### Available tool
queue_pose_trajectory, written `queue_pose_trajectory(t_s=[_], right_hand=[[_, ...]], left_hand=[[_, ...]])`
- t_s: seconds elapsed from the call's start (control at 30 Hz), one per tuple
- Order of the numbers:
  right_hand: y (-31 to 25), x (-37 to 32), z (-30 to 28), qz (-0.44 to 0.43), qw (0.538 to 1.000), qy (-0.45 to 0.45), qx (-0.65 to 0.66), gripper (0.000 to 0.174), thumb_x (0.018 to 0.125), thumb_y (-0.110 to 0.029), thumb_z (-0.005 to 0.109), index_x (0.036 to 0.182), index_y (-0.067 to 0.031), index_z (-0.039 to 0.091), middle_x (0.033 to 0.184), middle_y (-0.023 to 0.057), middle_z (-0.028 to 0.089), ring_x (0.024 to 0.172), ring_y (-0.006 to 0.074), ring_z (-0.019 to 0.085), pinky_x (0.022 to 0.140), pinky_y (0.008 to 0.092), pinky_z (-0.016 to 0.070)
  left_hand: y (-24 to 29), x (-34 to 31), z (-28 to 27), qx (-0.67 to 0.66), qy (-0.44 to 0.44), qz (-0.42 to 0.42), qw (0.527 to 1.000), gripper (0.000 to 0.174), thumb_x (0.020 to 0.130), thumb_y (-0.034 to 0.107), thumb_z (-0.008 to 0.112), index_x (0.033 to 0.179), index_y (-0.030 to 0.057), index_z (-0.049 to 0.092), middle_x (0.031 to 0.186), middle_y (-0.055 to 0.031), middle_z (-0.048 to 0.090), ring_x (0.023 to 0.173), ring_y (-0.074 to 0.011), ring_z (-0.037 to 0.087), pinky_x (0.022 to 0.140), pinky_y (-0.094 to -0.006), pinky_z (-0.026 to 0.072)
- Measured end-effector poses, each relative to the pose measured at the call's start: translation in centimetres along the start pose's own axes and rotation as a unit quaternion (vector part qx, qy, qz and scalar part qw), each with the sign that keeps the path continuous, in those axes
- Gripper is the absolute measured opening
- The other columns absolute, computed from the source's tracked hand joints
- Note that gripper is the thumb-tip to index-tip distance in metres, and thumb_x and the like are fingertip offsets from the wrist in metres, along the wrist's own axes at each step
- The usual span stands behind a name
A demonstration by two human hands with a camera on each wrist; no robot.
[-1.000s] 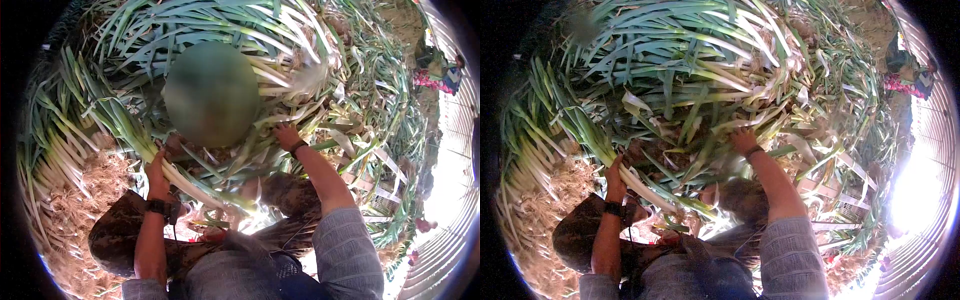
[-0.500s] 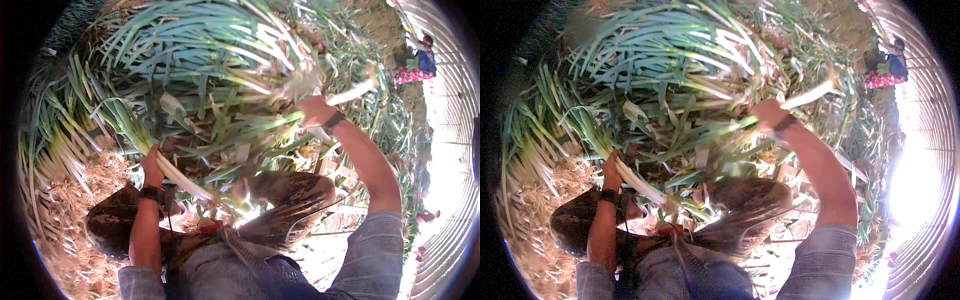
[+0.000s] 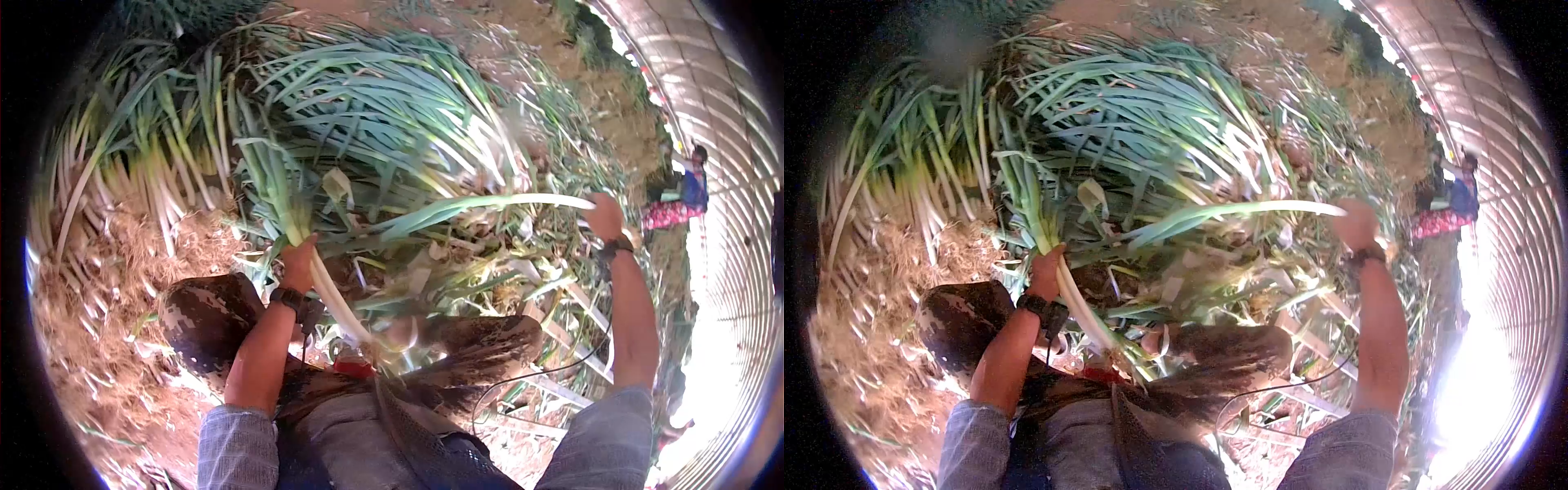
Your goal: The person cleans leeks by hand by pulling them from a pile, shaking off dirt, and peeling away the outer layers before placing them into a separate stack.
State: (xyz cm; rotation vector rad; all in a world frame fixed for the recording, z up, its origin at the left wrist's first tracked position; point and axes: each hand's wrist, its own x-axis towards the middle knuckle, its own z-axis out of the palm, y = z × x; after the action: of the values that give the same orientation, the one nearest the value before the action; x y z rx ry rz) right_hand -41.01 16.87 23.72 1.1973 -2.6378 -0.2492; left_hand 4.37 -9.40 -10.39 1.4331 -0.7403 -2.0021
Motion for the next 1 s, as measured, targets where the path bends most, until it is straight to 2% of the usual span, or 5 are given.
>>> queue_pose_trajectory(t_s=[0.27, 0.53, 0.67, 0.77, 1.0], right_hand=[[5.0, 1.8, -6.0, 0.022, 0.99, -0.023, 0.136, 0.043, 0.083, -0.033, 0.07, 0.113, -0.0026, 0.065, 0.08, 0.0093, 0.067, 0.063, 0.0212, 0.063, 0.058, 0.0354, 0.0489], [-29.9, -10.1, 2.9, -0.038, 0.729, -0.215, 0.649, 0.049, 0.094, -0.021, 0.058, 0.135, 0.0021, 0.043, 0.1, 0.0162, 0.064, 0.06, 0.0119, 0.059, 0.04, 0.022, 0.0452], [-36.2, -14.6, 11.4, -0.294, 0.716, -0.278, 0.568, 0.053, 0.091, -0.021, 0.062, 0.138, -0.0024, 0.044, 0.103, 0.0171, 0.065, 0.081, 0.0195, 0.065, 0.067, 0.0303, 0.0562], [-35.4, -12.8, 9.4, -0.066, 0.613, -0.569, 0.543, 0.06, 0.09, -0.03, 0.064, 0.138, -0.0025, 0.043, 0.111, 0.0201, 0.063, 0.095, 0.026, 0.065, 0.082, 0.0371, 0.0545], [-37.1, -16.0, 24.6, -0.251, 0.805, -0.374, 0.386, 0.092, 0.072, -0.034, 0.076, 0.144, -0.0003, 0.029, 0.137, 0.0305, 0.044, 0.125, 0.0447, 0.045, 0.105, 0.0556, 0.0343]], left_hand=[[0.6, -1.1, 0.9, 0.051, 0.001, 0.023, 0.998, 0.044, 0.081, 0.043, 0.074, 0.095, 0.003, 0.061, 0.078, -0.0049, 0.055, 0.067, -0.0177, 0.054, 0.059, -0.0366, 0.0454], [3.2, -4.7, 5.1, 0.071, -0.051, 0.044, 0.995, 0.063, 0.075, 0.06, 0.073, 0.098, 0.002, 0.063, 0.081, -0.0029, 0.056, 0.069, -0.0158, 0.054, 0.064, -0.0329, 0.0458], [2.6, -4.3, 3.3, 0.1, -0.139, 0.109, 0.979, 0.039, 0.081, 0.041, 0.072, 0.088, 0.0041, 0.061, 0.072, 0.0001, 0.051, 0.064, -0.0131, 0.051, 0.058, -0.03, 0.0422], [3.1, -3.7, 0.6, 0.11, -0.113, 0.165, 0.974, 0.031, 0.08, 0.03, 0.072, 0.086, 0.002, 0.061, 0.07, -0.0016, 0.052, 0.059, -0.014, 0.05, 0.052, -0.0304, 0.0412], [18.1, -11.2, 2.2, 0.041, -0.144, 0.239, 0.959, 0.031, 0.074, 0.032, 0.077, 0.09, 0.0077, 0.068, 0.086, -0.0044, 0.064, 0.066, -0.0116, 0.058, 0.053, -0.0229, 0.0511]])
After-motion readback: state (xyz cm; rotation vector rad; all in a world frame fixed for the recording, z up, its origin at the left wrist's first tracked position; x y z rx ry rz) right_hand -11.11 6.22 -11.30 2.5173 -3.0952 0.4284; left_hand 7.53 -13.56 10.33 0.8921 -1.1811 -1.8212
